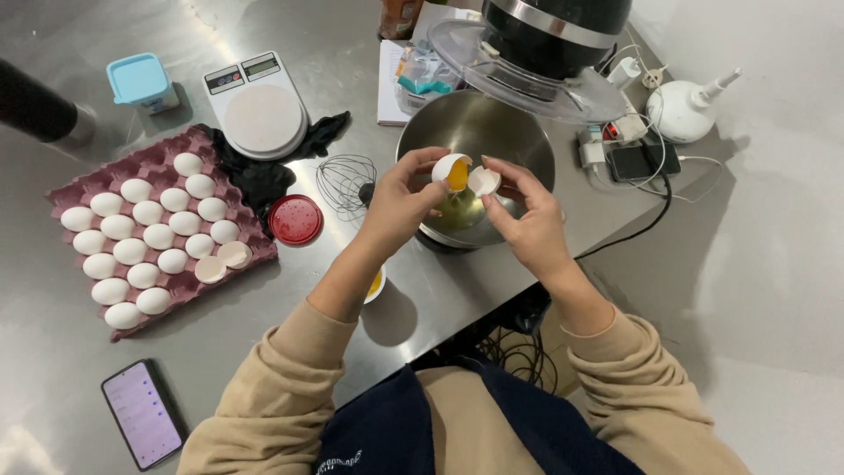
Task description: Separating egg whites into a mixer bowl and yolks into a cup.
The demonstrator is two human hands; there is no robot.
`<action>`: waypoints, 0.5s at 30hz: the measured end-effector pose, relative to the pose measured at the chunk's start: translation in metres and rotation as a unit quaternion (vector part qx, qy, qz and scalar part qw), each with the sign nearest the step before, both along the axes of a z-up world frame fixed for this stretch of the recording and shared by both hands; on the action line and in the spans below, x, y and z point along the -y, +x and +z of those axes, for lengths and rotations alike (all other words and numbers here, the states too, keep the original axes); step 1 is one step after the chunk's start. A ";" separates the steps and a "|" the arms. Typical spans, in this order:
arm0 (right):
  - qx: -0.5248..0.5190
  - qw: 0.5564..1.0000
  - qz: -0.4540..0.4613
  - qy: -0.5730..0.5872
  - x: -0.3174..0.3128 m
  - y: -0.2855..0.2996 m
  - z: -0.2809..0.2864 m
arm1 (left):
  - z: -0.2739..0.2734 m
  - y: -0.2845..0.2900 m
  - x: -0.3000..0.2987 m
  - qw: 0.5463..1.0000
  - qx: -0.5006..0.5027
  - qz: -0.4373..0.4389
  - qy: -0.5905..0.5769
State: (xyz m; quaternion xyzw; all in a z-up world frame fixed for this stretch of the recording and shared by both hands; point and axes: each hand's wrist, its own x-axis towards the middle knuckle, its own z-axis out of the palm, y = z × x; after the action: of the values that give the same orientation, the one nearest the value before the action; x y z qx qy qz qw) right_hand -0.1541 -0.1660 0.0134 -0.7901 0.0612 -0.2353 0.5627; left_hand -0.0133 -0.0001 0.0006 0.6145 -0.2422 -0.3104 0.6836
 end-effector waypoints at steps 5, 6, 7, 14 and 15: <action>0.027 1.000 -0.011 0.001 -0.003 0.001 -0.002 | 0.005 -0.006 0.002 1.000 0.004 0.010 0.001; 0.035 0.999 -0.016 0.006 -0.004 0.002 -0.003 | 0.006 -0.007 0.003 1.000 0.005 0.014 0.003; 0.036 0.999 -0.017 0.006 -0.004 0.002 -0.005 | 0.007 -0.008 0.003 1.000 0.005 0.014 0.003; 0.048 0.997 -0.027 0.047 -0.008 0.007 -0.016 | 0.006 -0.014 0.004 0.995 0.088 0.040 -0.019; 0.049 0.997 -0.029 0.053 -0.009 0.007 -0.017 | 0.007 -0.016 0.004 0.993 0.106 0.048 -0.011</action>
State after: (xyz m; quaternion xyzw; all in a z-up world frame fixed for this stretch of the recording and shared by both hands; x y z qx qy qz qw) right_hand -0.1468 -0.1572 -0.0032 -0.7444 0.0690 -0.2864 0.5993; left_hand -0.0289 -0.0037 0.0073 0.6474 -0.2867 -0.2078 0.6749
